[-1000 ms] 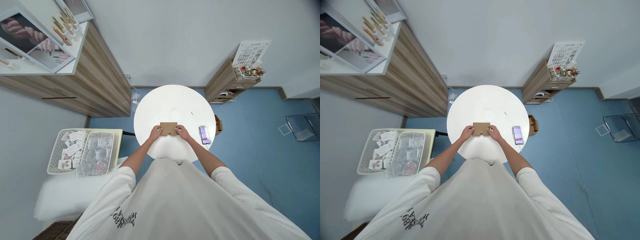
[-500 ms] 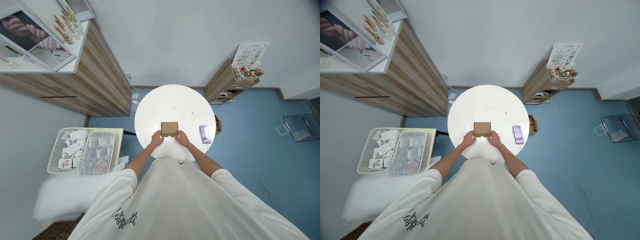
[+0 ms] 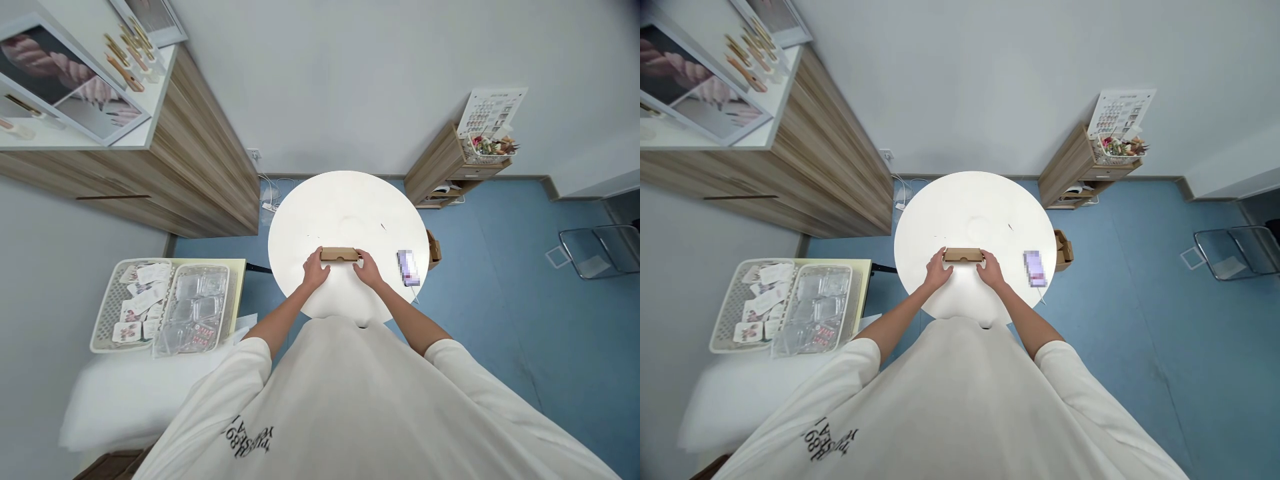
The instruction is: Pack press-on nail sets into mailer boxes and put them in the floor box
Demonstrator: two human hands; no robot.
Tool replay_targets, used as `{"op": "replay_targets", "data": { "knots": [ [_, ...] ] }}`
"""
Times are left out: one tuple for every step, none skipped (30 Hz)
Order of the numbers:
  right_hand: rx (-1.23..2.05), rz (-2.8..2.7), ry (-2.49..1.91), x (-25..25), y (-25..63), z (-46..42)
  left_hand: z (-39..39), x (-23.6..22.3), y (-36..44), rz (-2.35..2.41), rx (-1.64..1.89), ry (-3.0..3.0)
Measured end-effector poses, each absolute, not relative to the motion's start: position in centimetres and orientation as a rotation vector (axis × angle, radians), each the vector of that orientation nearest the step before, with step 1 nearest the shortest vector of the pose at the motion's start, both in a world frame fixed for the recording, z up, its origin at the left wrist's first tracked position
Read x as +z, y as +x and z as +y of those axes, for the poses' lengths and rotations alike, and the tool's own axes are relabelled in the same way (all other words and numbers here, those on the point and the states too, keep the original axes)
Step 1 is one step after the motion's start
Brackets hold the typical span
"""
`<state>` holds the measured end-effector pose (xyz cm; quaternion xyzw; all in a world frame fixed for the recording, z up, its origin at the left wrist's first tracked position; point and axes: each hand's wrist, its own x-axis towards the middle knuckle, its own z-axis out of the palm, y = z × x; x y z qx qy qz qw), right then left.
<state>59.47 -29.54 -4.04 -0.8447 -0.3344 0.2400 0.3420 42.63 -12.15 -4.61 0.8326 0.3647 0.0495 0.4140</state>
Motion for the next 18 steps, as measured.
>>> {"op": "replay_targets", "data": {
  "knots": [
    [0.624, -0.844, -2.170, -4.1, 59.6, -29.4, -12.1, -4.6, 42.9, 0.926, 0.143, 2.078],
    [0.627, -0.820, -2.153, -4.3, 59.8, -29.2, -12.1, -4.7, 43.1, 0.932, 0.158, 2.066],
    [0.626, -0.803, -2.145, -4.4, 59.9, -29.0, -12.0, -4.8, 43.3, 0.935, 0.170, 2.059],
    [0.621, -0.795, -2.145, -4.6, 60.0, -28.9, -11.9, -4.9, 43.5, 0.940, 0.180, 2.059],
    [0.612, -0.796, -2.150, -4.8, 60.2, -28.7, -11.8, -5.1, 43.6, 0.947, 0.187, 2.070],
    [0.597, -0.799, -2.157, -5.0, 60.3, -28.6, -11.6, -5.1, 43.8, 0.960, 0.192, 2.090],
    [0.580, -0.803, -2.166, -5.1, 60.3, -28.5, -11.5, -5.2, 43.9, 0.975, 0.194, 2.116],
    [0.564, -0.808, -2.176, -5.2, 60.4, -28.5, -11.4, -5.3, 44.0, 0.993, 0.193, 2.143],
    [0.553, -0.815, -2.186, -5.3, 60.4, -28.5, -11.2, -5.3, 44.2, 1.006, 0.190, 2.166],
    [0.544, -0.821, -2.198, -5.2, 60.4, -28.5, -11.1, -5.4, 44.3, 1.009, 0.188, 2.182],
    [0.539, -0.825, -2.211, -5.2, 60.4, -28.5, -11.0, -5.5, 44.3, 1.003, 0.188, 2.188],
    [0.539, -0.832, -2.222, -5.1, 60.3, -28.5, -10.9, -5.6, 44.4, 0.989, 0.190, 2.187],
    [0.540, -0.841, -2.234, -5.0, 60.3, -28.5, -10.8, -5.7, 44.4, 0.971, 0.195, 2.185],
    [0.541, -0.852, -2.245, -4.9, 60.3, -28.5, -10.7, -5.8, 44.5, 0.954, 0.199, 2.185],
    [0.542, -0.865, -2.256, -4.8, 60.3, -28.5, -10.7, -5.9, 44.4, 0.941, 0.204, 2.188],
    [0.545, -0.880, -2.268, -4.7, 60.3, -28.5, -10.7, -6.0, 44.4, 0.932, 0.207, 2.194],
    [0.551, -0.897, -2.280, -4.6, 60.3, -28.5, -10.7, -6.0, 44.4, 0.922, 0.210, 2.200],
    [0.558, -0.912, -2.291, -4.6, 60.3, -28.5, -10.7, -6.0, 44.3, 0.911, 0.212, 2.202]
  ]
}}
